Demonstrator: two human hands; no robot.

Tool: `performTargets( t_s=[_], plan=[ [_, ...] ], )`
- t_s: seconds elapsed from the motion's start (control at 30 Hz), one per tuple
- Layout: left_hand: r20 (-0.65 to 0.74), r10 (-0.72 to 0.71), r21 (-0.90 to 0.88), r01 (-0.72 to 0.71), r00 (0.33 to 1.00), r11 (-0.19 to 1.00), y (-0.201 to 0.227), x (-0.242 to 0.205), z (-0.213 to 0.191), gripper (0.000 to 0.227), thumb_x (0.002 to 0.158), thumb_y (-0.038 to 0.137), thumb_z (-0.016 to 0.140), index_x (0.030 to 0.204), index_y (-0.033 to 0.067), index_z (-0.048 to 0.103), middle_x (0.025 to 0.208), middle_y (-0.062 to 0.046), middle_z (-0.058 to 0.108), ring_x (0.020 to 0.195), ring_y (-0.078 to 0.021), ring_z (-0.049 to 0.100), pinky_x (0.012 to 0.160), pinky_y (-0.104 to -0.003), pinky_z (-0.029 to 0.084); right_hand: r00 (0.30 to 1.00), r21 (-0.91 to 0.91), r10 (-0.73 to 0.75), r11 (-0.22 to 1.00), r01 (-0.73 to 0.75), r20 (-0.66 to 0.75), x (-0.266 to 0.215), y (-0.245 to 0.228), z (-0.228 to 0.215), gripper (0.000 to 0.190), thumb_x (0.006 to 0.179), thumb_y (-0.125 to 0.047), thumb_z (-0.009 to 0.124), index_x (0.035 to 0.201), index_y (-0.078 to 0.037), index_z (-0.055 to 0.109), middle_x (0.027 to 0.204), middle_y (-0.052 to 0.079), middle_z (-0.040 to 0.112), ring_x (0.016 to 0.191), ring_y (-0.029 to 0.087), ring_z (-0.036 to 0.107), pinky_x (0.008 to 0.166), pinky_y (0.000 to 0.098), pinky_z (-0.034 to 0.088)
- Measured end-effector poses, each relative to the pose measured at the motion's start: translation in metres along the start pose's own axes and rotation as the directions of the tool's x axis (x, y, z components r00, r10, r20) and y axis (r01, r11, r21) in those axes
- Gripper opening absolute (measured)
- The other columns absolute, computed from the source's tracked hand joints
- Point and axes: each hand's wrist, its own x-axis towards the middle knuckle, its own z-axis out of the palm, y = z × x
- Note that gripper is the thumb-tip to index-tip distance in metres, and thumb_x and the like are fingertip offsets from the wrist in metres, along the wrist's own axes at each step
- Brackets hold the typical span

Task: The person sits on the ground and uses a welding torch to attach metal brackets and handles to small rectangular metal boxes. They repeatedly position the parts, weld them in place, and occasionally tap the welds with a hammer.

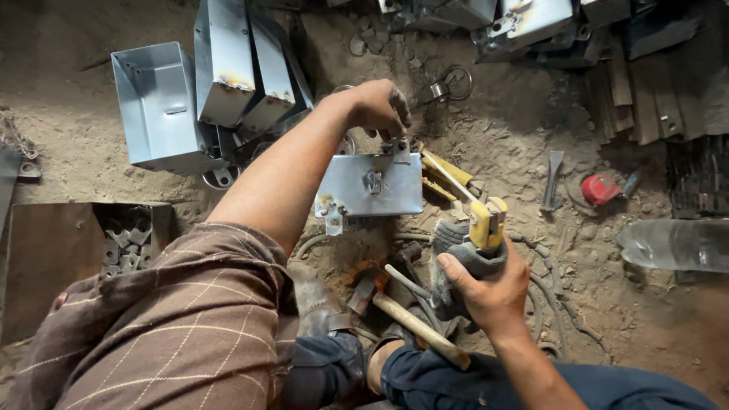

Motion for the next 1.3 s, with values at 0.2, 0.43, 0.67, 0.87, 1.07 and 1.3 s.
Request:
performTargets(
  t_s=[0.2,0.43,0.67,0.87,1.07,1.3],
  plan=[
    [-0.009,-0.056,-0.053,0.055,0.998,0.997,0.002,-0.001,-0.001,0.021,0.092,0.025,0.072,0.106,0.0104,0.075,0.084,-0.002,0.076,0.075,-0.0148,0.075,0.065,-0.032,0.059,1.0,-0.059,0.005,0.998,-0.005,0.001,0.002,0.0,0.007,0.044,0.074,-0.029,0.086,0.107,-0.004,0.071,0.092,0.007,0.08,0.08,0.016,0.076,0.078,0.0314,0.059],
    [0.008,-0.08,-0.076,0.08,0.997,0.994,0.001,0.002,0.001,0.025,0.094,0.032,0.068,0.107,0.0122,0.075,0.082,-0.001,0.075,0.074,-0.0145,0.075,0.065,-0.032,0.057,1.0,-0.088,-0.009,0.996,0.009,-0.001,0.005,0.002,0.009,0.047,0.075,-0.031,0.086,0.11,-0.004,0.072,0.094,0.008,0.081,0.082,0.017,0.078,0.079,0.0322,0.06],
    [-0.004,0.018,0.017,-0.018,1.0,1.0,-0.006,0.005,0.0,0.034,0.072,0.008,0.086,0.104,0.0123,0.077,0.086,-0.001,0.077,0.076,-0.0122,0.074,0.066,-0.029,0.061,1.0,-0.141,0.01,0.99,-0.01,-0.002,0.005,0.002,0.008,0.045,0.074,-0.034,0.085,0.106,-0.005,0.072,0.089,0.008,0.08,0.079,0.018,0.078,0.077,0.0327,0.06],
    [-0.021,0.032,-0.053,-0.033,0.999,0.998,-0.008,0.008,0.001,0.034,0.068,0.0,0.087,0.1,0.0071,0.074,0.085,-0.005,0.076,0.072,-0.0137,0.071,0.061,-0.029,0.059,1.0,-0.137,0.018,0.99,-0.016,0.008,0.005,0.002,0.008,0.045,0.075,-0.036,0.083,0.106,-0.006,0.072,0.088,0.007,0.08,0.078,0.017,0.078,0.077,0.0329,0.061],
    [-0.033,0.026,-0.086,-0.028,0.999,0.996,-0.003,0.001,0.002,0.033,0.07,-0.001,0.085,0.1,0.0063,0.074,0.084,-0.004,0.077,0.07,-0.0117,0.073,0.062,-0.027,0.061,1.0,-0.127,-0.023,0.992,0.025,0.017,0.006,0.002,0.008,0.046,0.076,-0.036,0.082,0.107,-0.004,0.072,0.09,0.009,0.08,0.079,0.018,0.078,0.077,0.0336,0.061],
    [-0.046,-0.037,-0.174,0.029,0.998,0.984,0.003,-0.002,0.003,0.016,0.085,0.009,0.077,0.099,0.0049,0.074,0.087,-0.004,0.078,0.065,-0.012,0.073,0.062,-0.028,0.059,0.999,-0.126,0.015,0.992,-0.01,0.034,0.007,0.003,0.008,0.046,0.075,-0.038,0.082,0.106,-0.005,0.072,0.088,0.008,0.08,0.077,0.017,0.078,0.076,0.0329,0.061]
  ],
)
